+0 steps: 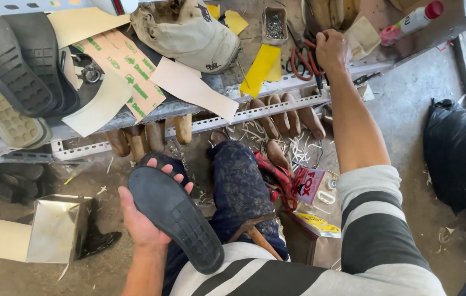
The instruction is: A person is seen assembling and finishing a shoe, involving trimming leather, hammering the sole, and stitching components together.
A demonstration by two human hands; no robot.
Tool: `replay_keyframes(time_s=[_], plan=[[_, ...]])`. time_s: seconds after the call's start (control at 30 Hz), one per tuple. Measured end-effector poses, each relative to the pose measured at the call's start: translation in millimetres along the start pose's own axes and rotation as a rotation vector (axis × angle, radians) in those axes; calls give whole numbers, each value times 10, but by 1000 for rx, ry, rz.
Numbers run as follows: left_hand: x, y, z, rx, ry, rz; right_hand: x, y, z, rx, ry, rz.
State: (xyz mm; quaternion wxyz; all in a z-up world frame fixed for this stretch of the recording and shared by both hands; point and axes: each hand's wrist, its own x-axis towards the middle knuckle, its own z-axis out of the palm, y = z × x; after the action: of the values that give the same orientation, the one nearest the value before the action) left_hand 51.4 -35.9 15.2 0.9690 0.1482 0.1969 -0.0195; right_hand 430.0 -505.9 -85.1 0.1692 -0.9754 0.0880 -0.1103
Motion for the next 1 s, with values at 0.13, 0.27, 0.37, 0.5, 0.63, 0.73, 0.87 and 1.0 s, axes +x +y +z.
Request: replay_keyframes(time_s=[0.13, 0.27, 0.37, 0.5, 0.63, 0.73, 0.87, 1.0], plan=[[53, -104, 70, 60, -11, 43, 144, -90, 73, -71, -99, 163], [117, -186, 66, 60, -18, 27, 295, 258, 196, 11, -17, 32], [109, -216, 132, 60, -8, 20, 249, 264, 143, 114, 92, -203], [47, -236, 323, 29, 0, 76, -746, -534, -613, 497, 12, -49], [36, -327, 220, -24, -75, 142, -2193, -1324, -1231, 718, -240, -95], [-59, -426, 172, -26, -133, 234, -3199, -1816, -1572, 630, -322, -187], [-331, -544, 400, 32, -291, 345, -4111, -2287, -1905, 667, -310, -428], [-597, -589, 394, 88, -346, 398, -4497, -2388, -1913, 678, -329, -461]])
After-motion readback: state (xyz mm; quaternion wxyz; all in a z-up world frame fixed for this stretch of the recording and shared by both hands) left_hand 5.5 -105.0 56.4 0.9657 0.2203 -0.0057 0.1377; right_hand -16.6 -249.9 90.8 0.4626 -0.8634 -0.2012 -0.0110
